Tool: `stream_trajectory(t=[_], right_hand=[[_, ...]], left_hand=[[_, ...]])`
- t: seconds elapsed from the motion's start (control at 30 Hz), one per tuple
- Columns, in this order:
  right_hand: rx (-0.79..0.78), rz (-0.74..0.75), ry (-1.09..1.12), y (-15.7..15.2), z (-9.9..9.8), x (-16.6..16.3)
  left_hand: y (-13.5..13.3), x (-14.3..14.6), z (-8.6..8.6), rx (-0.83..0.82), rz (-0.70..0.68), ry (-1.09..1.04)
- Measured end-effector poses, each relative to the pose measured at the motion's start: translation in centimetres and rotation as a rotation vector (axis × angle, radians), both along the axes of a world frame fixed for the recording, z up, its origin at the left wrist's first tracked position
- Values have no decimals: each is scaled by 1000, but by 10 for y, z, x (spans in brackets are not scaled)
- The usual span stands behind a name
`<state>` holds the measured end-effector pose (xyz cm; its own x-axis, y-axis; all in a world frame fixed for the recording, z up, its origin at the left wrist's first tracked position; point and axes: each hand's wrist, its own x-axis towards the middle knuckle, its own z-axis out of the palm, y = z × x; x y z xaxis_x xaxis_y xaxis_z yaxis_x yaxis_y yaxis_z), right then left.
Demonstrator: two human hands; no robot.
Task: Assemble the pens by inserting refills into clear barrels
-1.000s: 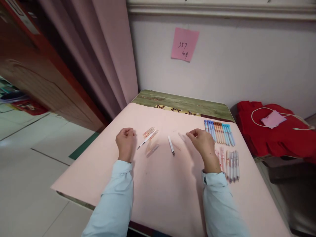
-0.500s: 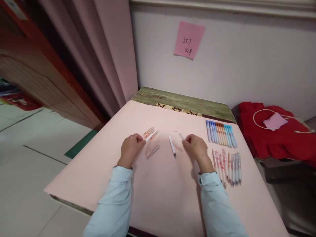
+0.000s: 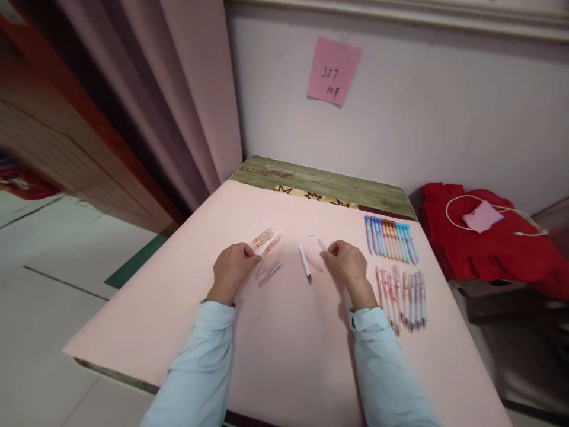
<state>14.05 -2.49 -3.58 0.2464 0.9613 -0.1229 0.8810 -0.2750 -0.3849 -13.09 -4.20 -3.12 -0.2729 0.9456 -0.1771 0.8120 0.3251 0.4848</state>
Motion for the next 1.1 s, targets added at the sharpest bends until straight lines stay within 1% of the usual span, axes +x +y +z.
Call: stream_trajectory(t=[0.17,0.3,0.4,0.57,0.67,0.73,0.8,0.87,0.93,0.97,1.03,1.1], right_hand=[[25,5,26,1,-2,3],[68,9,140,1,0,9],[65,17,172,1,2,12],[33,27,175,0,1,8],[53,29,165,0,3,5],[93,32,174,-1,6,3],[107,79,213,-3,9,-1],[48,182,258,-5,13,-6],[-16,264,273,-7,16,-7],[-22,271,261,-8,18,-6],[24,219,215,-9,22,1],[62,145,179,-8,25,12]], left_hand=[[0,2,2,-7,6,13],[-1,6,3,-5,-11,69],[0,9,4,-25,-17,96],[2,7,3,-39,20,44],[0,2,1,-13,45,-50],[-2,-1,0,49,81,-192],[-3,-1,0,172,143,-419],[-4,1,2,327,185,-705],[-4,6,5,428,189,-1015],[-5,8,7,439,180,-1162],[-5,12,10,409,173,-1409],[-4,12,10,403,207,-1565]])
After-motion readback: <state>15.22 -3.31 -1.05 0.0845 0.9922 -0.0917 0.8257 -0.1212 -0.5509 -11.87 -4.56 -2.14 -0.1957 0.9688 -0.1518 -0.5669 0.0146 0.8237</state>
